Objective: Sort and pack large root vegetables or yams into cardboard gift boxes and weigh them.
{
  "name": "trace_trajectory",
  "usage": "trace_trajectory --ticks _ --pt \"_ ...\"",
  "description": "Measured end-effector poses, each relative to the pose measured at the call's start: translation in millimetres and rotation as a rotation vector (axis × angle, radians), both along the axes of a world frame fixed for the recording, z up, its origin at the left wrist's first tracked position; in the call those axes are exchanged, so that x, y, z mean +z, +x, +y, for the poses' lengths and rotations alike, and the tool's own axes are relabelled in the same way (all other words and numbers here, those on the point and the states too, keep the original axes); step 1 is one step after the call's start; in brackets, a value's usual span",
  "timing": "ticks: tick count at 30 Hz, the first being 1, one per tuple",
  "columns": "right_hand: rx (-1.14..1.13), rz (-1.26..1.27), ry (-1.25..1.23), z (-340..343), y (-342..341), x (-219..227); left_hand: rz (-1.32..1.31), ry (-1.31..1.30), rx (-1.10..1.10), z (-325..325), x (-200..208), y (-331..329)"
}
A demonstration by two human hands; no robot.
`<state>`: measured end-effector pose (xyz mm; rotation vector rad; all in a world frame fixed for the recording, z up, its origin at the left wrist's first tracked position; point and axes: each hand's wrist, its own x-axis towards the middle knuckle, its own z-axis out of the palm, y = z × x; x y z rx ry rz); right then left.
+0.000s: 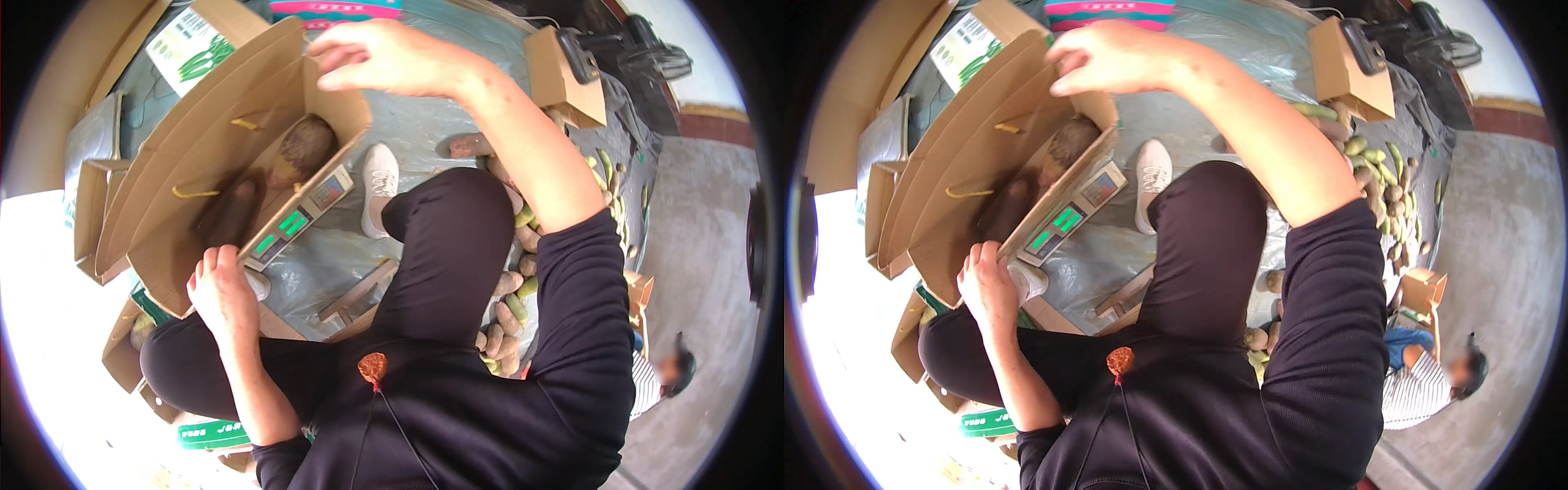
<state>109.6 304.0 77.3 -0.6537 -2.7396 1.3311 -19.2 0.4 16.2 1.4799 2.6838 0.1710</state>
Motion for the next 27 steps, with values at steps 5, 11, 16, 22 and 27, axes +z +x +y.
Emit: trace_trajectory --ticks 5,11,16,22,27 --pt "-0.423 -0.114 0.056 24 135 -45 -0.004 -0.109 -0.019 -1 4 1" --pt "-0.720 -0.288 0.104 -42 281 -165 -0.018 -0.044 -0.064 0 -4 1" --pt "-0.815 -0.668 -0.195 -173 337 -299 -0.018 -0.014 -0.071 -8 -15 -7" --pt "-0.529 -0.872 -0.432 -311 356 -335 0.011 -0.018 -0.092 -10 -19 -6" --pt "-0.774 -0.733 -0.513 -349 389 -341 0.076 0.001 -0.145 -17 -31 -17"
